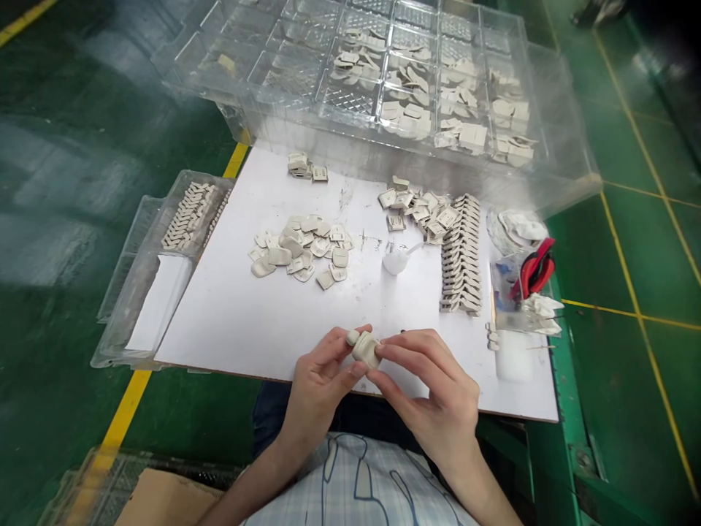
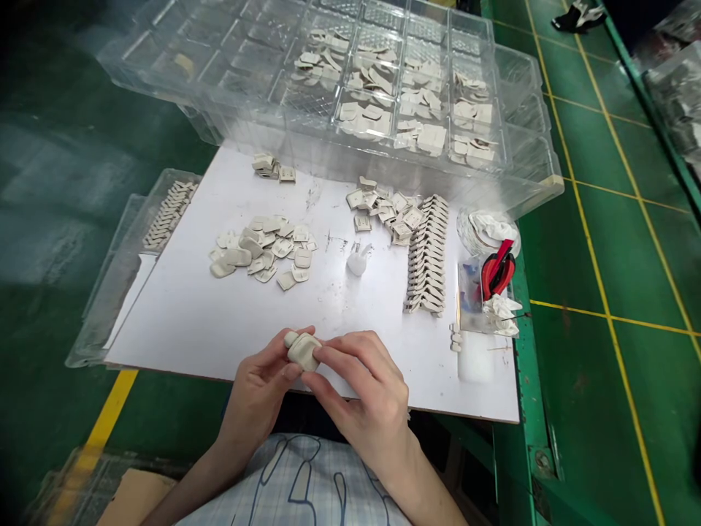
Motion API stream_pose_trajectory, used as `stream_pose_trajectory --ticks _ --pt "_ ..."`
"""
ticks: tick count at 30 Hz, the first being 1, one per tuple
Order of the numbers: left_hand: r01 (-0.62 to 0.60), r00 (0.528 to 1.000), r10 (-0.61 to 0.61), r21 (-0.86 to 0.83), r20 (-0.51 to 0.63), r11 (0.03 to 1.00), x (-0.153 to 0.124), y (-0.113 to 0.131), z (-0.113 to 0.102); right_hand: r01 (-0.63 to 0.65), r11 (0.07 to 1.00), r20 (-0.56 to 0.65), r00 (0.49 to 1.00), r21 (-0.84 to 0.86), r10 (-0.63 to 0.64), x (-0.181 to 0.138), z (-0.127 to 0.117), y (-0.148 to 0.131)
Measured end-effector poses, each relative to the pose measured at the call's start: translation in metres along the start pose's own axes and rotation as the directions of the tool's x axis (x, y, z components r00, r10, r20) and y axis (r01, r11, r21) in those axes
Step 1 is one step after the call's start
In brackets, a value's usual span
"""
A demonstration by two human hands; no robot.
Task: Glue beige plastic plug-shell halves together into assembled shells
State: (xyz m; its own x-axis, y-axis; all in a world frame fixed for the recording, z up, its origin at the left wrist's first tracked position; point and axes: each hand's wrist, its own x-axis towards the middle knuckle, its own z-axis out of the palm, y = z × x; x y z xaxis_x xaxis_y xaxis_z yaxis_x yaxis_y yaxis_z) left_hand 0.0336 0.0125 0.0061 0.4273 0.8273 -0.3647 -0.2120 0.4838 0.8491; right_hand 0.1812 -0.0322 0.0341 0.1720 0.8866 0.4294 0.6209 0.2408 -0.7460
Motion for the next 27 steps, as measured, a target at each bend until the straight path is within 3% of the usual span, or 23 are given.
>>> stream_pose_trajectory --ticks 3,7,11,15,18,22,27 --pt "-0.043 0.999 0.04 0.162 0.022 0.986 -0.002 0.005 0.0 -0.024 1.0 0.009 1.0 0.006 0.024 -0.001 -0.001 0.003" --pt "-0.134 0.989 0.109 0.324 0.096 0.936 -0.003 0.01 -0.001 -0.217 0.971 0.082 0.974 0.097 0.209 -0.004 -0.003 0.006" --pt "-0.171 0.985 0.158 0.403 0.065 0.899 -0.002 0.012 -0.001 -0.359 0.902 0.141 0.932 0.24 0.334 -0.007 -0.001 0.01" --pt "-0.131 0.991 0.128 0.391 0.035 0.911 -0.002 0.012 0.003 -0.469 0.785 0.145 0.881 0.405 0.451 -0.012 0.006 0.014" --pt "-0.136 0.99 0.137 0.396 0.028 0.908 -0.002 0.007 0.006 -0.46 0.773 0.09 0.877 0.436 0.472 -0.018 0.013 0.013" --pt "-0.263 0.962 0.268 0.442 0.052 0.858 -0.001 -0.006 0.007 -0.389 0.826 0.014 0.907 0.408 0.42 -0.022 0.018 0.011" --pt "-0.302 0.952 0.285 0.49 0.111 0.818 0.003 -0.012 0.006 -0.481 0.772 0.117 0.87 0.416 0.48 -0.02 0.019 0.016"
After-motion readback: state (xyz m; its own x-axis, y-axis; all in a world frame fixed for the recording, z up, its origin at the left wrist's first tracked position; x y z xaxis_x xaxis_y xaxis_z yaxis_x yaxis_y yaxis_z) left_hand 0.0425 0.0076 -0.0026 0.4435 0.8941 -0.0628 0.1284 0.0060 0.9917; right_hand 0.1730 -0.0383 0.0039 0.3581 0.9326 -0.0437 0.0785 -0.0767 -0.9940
